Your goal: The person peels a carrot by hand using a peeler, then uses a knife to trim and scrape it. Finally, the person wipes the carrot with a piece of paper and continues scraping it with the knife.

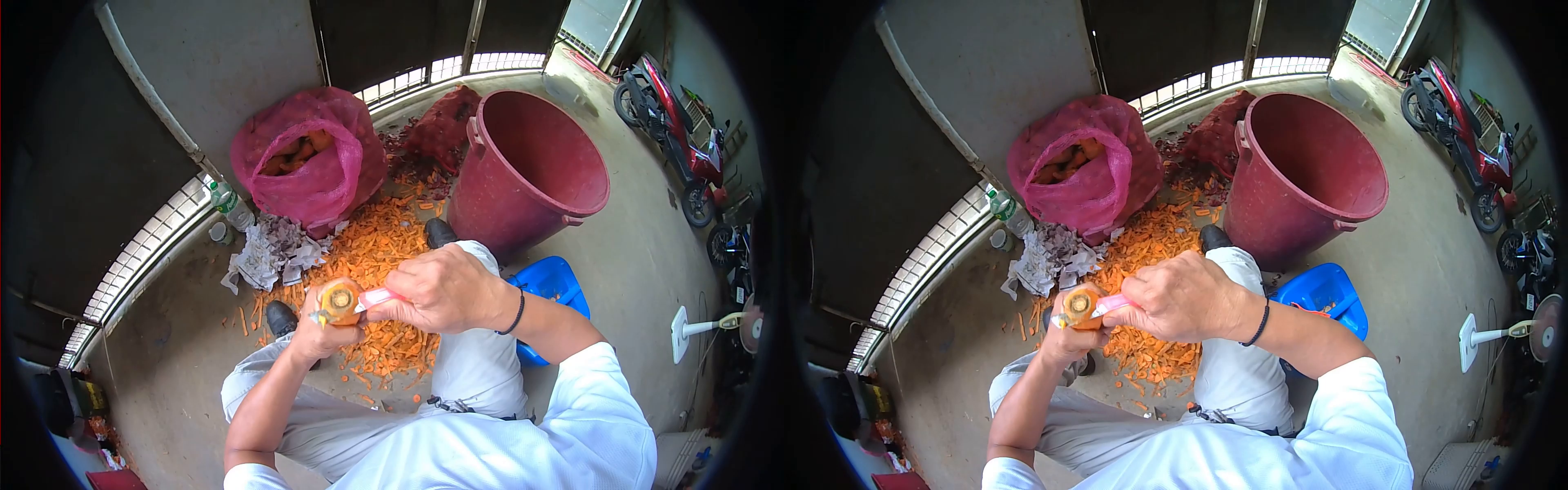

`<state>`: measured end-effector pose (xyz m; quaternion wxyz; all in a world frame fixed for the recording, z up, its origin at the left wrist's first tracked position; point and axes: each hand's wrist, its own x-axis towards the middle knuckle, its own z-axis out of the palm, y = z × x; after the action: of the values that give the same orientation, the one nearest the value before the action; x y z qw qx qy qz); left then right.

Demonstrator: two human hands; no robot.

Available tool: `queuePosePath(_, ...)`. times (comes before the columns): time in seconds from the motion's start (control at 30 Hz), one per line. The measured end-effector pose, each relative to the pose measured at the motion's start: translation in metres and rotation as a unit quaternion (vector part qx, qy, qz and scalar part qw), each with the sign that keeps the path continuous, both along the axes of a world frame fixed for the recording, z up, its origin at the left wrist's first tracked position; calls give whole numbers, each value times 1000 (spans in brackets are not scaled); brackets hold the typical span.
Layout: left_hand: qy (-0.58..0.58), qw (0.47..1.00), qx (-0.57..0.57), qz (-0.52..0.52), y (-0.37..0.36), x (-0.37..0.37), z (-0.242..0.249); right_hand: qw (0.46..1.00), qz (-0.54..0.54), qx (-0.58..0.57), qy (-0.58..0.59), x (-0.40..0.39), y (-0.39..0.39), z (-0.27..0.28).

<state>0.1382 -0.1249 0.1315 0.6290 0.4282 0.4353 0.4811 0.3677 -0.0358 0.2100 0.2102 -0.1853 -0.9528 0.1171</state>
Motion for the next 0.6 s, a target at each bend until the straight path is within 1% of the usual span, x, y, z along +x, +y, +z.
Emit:
queuePosePath(0.03,30,999,2,-13,-1,0,2,1000,10,5,2,0,0,0)
queuePosePath(0.1,41,999,9,-13,1,1,4,1000,18,0,-4,1,5,0)
queuePosePath(0.17,-12,1000,1,-23,3,1,4,1000,26,-4,-9,3,16,-1)
queuePosePath(0.2,-11,1000,2,-21,4,-2,1,1000,8,4,-6,5,25,-2)
queuePosePath(0.23,11,999,31,-32,5,-7,-2,1000,-11,12,-3,7,37,-5)
queuePosePath(0.27,33,997,59,-44,5,-10,-4,998,-55,16,-39,12,52,-10)
queuePosePath(0.3,34,997,62,-42,6,-9,-3,998,-53,19,-38,16,61,-14)
queuePosePath(0.37,-5,999,40,-16,6,-4,-2,979,-173,-87,-60,21,74,-21)
queuePosePath(0.4,-31,999,29,-14,8,-5,-4,977,-190,-90,-46,20,72,-24)
queuePosePath(0.43,-31,999,30,-9,10,-5,-7,978,-185,-88,-47,19,70,-28)
queuePosePath(0.5,-70,997,-10,33,14,-3,-14,966,-197,-169,17,15,65,-36)
queuePosePath(0.53,-48,998,-10,37,15,-3,-16,952,-201,-228,44,12,62,-39)
queuePosePath(0.57,-49,998,-9,43,15,-1,-18,953,-196,-228,41,10,57,-41)
queuePosePath(0.6,-3,999,2,52,15,3,-20,932,-181,-304,83,7,51,-42)
